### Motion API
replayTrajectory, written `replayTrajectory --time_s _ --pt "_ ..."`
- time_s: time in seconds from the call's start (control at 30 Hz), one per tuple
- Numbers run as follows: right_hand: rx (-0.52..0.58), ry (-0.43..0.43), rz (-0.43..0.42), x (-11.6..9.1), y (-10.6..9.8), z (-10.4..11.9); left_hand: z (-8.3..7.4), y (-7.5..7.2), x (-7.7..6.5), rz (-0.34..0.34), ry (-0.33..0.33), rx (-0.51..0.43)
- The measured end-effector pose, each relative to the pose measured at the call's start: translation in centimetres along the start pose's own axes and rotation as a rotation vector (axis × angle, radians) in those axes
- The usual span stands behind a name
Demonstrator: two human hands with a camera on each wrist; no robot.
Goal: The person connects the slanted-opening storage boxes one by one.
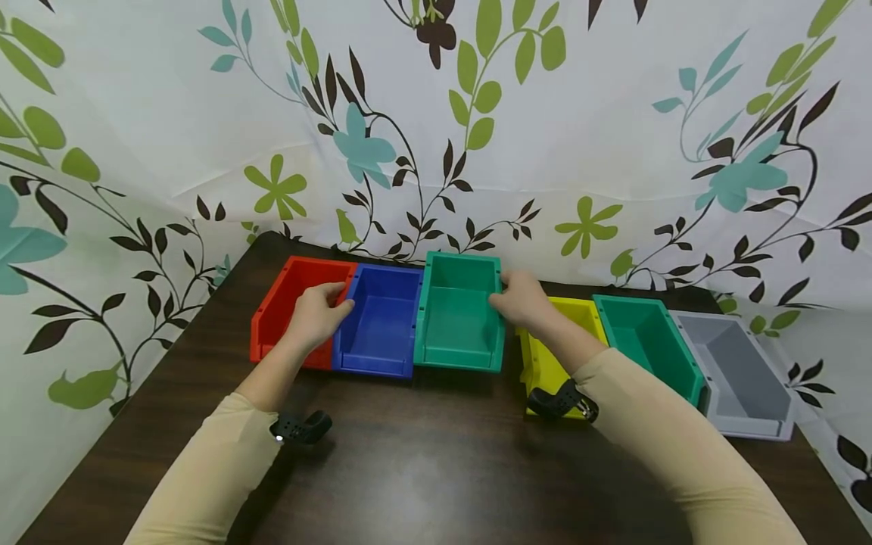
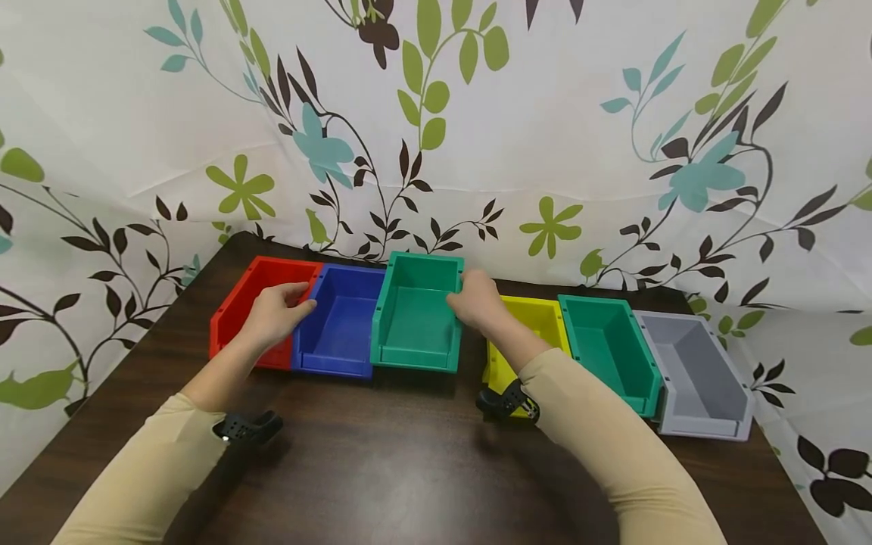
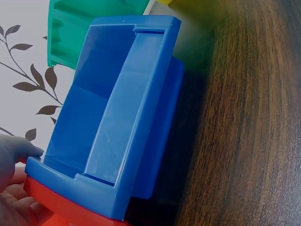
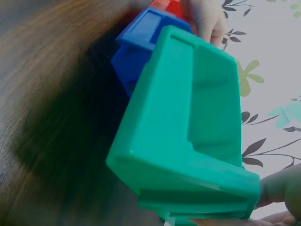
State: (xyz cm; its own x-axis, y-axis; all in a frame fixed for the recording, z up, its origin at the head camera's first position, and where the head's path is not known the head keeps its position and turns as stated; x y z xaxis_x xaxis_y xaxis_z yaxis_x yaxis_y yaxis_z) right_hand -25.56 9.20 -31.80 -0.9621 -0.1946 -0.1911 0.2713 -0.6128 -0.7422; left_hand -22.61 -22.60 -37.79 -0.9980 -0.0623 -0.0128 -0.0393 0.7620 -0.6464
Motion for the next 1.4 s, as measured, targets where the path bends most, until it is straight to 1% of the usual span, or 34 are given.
replayTrajectory --time_s 0.17,0.3,0.4,0.53,0.67,0.83,1.03,1.23,1.4 --pt "-0.076 -0.043 0.024 0.2 -0.2 -0.3 -0.1 0.0 0.0 -0.001 -0.009 0.007" --pt "-0.096 -0.082 0.024 0.1 -0.3 -0.5 -0.1 0.1 0.1 0.001 -0.019 0.014" --pt "-0.112 -0.144 -0.003 0.1 -0.1 -0.6 0.0 0.2 0.1 0.001 -0.025 0.020" --pt "-0.149 -0.267 -0.034 -0.1 0.4 -0.1 0.0 0.3 0.0 -0.008 -0.020 0.027" --pt "-0.183 -0.369 -0.024 -0.3 0.9 0.9 -0.1 0.2 -0.1 -0.013 -0.015 0.026" --pt "-0.252 -0.445 0.010 -0.1 1.7 1.6 -0.2 0.2 -0.2 -0.003 -0.028 0.026" --pt "-0.279 -0.480 0.059 0.3 2.6 2.6 0.1 0.3 -0.2 -0.010 -0.031 0.028" --pt "-0.304 -0.485 0.095 0.8 3.3 3.4 0.2 0.3 -0.2 -0.017 -0.032 0.018" --pt "-0.328 -0.468 0.124 1.2 3.7 3.6 0.1 0.3 -0.2 -0.020 -0.028 0.016"
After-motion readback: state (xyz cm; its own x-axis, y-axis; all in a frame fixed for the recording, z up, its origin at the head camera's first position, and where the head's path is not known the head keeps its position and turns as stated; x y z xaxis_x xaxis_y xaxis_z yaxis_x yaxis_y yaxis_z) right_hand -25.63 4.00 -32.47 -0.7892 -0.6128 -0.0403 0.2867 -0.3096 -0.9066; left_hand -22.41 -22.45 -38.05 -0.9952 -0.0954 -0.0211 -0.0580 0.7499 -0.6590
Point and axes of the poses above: each hand's wrist, its own x-axis towards the middle knuckle, its own y-axis out of the palm, z = x × y, the point moved 1 cm from there along x, towards the middle knuckle
